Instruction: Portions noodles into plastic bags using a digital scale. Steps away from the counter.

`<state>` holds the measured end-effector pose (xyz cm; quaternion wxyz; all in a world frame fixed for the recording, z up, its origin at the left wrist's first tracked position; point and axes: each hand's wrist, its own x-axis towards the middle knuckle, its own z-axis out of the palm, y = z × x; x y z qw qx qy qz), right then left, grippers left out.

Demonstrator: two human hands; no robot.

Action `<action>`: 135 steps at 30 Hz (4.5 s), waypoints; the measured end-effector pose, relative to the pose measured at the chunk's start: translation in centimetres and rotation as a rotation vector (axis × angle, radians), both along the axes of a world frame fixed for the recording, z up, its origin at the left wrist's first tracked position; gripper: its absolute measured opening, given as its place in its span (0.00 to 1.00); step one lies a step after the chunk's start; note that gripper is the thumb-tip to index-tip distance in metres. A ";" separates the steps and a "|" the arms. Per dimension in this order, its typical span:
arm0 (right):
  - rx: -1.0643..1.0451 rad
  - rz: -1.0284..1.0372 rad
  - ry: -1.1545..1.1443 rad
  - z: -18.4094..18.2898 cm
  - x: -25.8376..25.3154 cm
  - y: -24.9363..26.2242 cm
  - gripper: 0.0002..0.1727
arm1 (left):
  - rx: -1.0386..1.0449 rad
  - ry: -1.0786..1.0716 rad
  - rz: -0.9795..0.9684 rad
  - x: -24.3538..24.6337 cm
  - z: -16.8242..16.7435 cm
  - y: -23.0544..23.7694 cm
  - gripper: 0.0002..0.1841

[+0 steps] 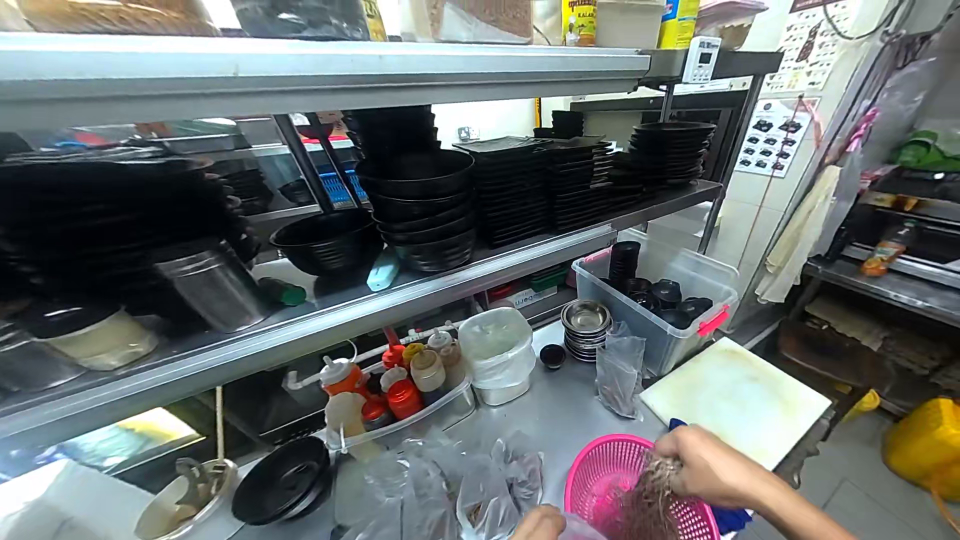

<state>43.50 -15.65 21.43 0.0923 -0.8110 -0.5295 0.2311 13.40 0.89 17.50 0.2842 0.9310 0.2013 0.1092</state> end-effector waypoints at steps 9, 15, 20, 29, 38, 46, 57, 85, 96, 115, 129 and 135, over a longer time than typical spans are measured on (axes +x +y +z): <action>0.255 -0.092 0.345 18.2 0.5 -0.6 0.07 | 0.046 0.130 -0.099 7.6 1.8 -0.4 0.17; 0.382 -0.019 0.316 25.2 -0.7 -0.2 0.08 | 0.017 0.288 -0.112 11.8 1.2 -1.0 0.17; 0.322 0.037 0.290 23.6 -1.7 1.1 0.09 | -0.044 0.255 -0.037 12.2 1.4 -1.7 0.23; -0.089 0.255 0.037 5.5 -3.5 4.4 0.11 | -0.330 -0.008 0.012 10.4 -0.7 -2.3 0.30; 0.155 0.197 0.261 5.0 -2.8 3.9 0.12 | -0.398 -0.046 0.028 10.2 -2.7 -2.4 0.31; 0.695 -0.298 0.534 -1.7 -1.6 2.3 0.13 | -0.469 -0.173 0.010 9.0 -2.3 -2.1 0.30; -0.466 -0.203 -0.090 -19.2 -7.6 -1.9 0.24 | -0.375 -0.367 0.209 -3.9 4.9 -0.6 0.19; 0.136 -0.094 -0.051 -13.0 -6.9 -2.6 0.15 | -0.202 0.190 0.705 -17.6 -5.4 0.0 0.17; 0.559 -0.184 0.239 -7.8 -6.0 -2.0 0.12 | -0.256 -0.005 0.767 -18.9 -6.1 -1.0 0.17; 0.853 0.420 0.991 8.7 -17.7 10.2 0.08 | -0.432 -0.121 0.889 -16.1 -7.7 -0.8 0.30; 0.499 0.256 0.443 -6.8 -19.4 12.9 0.12 | -0.252 -0.209 0.872 -16.8 -9.4 -1.9 0.26; -0.213 -0.015 -0.022 -17.0 -7.2 5.3 0.24 | -0.253 -0.245 0.843 -18.2 -8.6 -2.6 0.18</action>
